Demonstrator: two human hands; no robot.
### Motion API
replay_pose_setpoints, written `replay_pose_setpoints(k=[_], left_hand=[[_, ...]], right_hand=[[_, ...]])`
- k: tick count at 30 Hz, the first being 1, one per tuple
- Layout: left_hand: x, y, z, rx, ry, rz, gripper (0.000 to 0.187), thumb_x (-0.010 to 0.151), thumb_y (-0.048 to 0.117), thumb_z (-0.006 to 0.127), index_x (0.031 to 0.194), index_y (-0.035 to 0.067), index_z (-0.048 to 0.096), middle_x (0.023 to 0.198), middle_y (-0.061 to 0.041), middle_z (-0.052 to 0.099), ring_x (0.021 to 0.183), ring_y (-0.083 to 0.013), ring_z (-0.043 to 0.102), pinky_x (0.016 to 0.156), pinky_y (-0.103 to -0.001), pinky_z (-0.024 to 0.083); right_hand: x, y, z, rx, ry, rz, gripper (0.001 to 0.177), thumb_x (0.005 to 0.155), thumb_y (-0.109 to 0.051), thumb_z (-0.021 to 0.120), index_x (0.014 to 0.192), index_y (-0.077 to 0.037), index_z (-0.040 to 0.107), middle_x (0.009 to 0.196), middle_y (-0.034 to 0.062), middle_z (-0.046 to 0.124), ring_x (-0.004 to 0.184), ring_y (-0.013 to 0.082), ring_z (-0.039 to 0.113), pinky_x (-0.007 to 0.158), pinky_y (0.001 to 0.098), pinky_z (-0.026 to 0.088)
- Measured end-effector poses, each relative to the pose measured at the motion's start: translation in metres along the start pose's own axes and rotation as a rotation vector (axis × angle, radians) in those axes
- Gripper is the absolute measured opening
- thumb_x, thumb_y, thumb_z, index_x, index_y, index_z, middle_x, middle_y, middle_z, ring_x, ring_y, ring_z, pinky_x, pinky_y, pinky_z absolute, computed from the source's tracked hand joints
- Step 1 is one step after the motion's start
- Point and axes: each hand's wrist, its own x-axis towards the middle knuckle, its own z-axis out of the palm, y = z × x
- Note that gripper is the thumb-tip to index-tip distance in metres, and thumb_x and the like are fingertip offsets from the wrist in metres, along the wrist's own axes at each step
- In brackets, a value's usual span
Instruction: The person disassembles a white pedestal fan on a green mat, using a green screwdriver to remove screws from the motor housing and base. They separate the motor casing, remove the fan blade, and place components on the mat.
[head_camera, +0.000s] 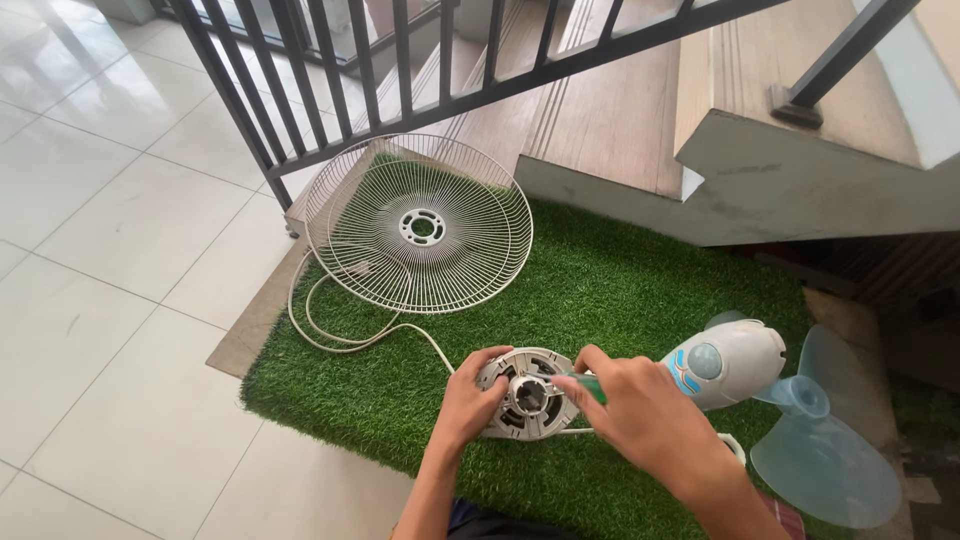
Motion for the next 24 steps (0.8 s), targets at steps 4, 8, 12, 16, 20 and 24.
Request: replay_pose_setpoints(k=[4,8,12,16,20,24], left_hand=[[0.016,0.008,-0.002,0.042,-0.089,-0.159,0.043,0.079,0.009,0.067,0.122,0.013,0.068,0.124,-0.010,0.068,0.115,-0.0236,0.068,0.101,-0.039,0.056],[0.030,0.022,-0.009,0.310,-0.137,-0.191,0.038,0.080,0.013,0.074,0.118,0.010,0.069,0.119,-0.015,0.061,0.114,-0.0281,0.064,0.096,-0.043,0.056],[0.034,0.025,-0.006,0.269,-0.121,-0.286,0.034,0.084,0.014,0.072,0.118,0.012,0.068,0.117,-0.014,0.056,0.110,-0.0283,0.065,0.089,-0.043,0.060],[0.041,0.013,-0.004,0.087,-0.188,-0.376,0.033,0.086,0.013,0.065,0.119,0.013,0.065,0.105,-0.020,0.069,0.092,-0.0349,0.077,0.073,-0.045,0.064],[0.039,0.004,-0.001,0.196,-0.149,-0.258,0.032,0.087,0.013,0.068,0.119,0.012,0.064,0.110,-0.017,0.058,0.097,-0.0309,0.067,0.077,-0.043,0.060],[0.041,0.005,0.000,0.187,-0.152,-0.335,0.031,0.089,0.013,0.065,0.120,0.012,0.062,0.118,-0.011,0.048,0.103,-0.0254,0.061,0.081,-0.041,0.064]], right_hand=[[0.013,-0.001,0.003,-0.066,0.100,-0.228,0.031,0.093,-0.034,0.068,0.096,-0.004,0.066,0.075,0.0192,0.072,0.077,0.0388,0.071,0.068,0.0490,0.055],[0.023,0.001,0.000,-0.076,0.054,-0.265,0.026,0.090,-0.030,0.071,0.099,-0.006,0.069,0.083,0.0171,0.072,0.084,0.0364,0.071,0.074,0.0474,0.054],[0.026,-0.002,-0.013,-0.024,0.014,-0.297,0.028,0.084,-0.023,0.073,0.106,-0.006,0.069,0.092,0.0150,0.069,0.087,0.0339,0.070,0.076,0.0446,0.055],[0.031,-0.011,-0.021,0.063,0.044,-0.301,0.040,0.079,-0.024,0.077,0.112,-0.005,0.066,0.091,0.0145,0.070,0.085,0.0331,0.071,0.075,0.0448,0.054],[0.033,-0.021,-0.017,-0.024,-0.010,-0.069,0.038,0.090,-0.037,0.077,0.107,-0.005,0.065,0.090,0.0168,0.072,0.089,0.0332,0.071,0.081,0.0432,0.055],[0.034,-0.017,-0.013,-0.030,-0.024,-0.216,0.031,0.090,-0.027,0.074,0.108,-0.004,0.063,0.093,0.0181,0.072,0.092,0.0334,0.071,0.083,0.0446,0.055]])
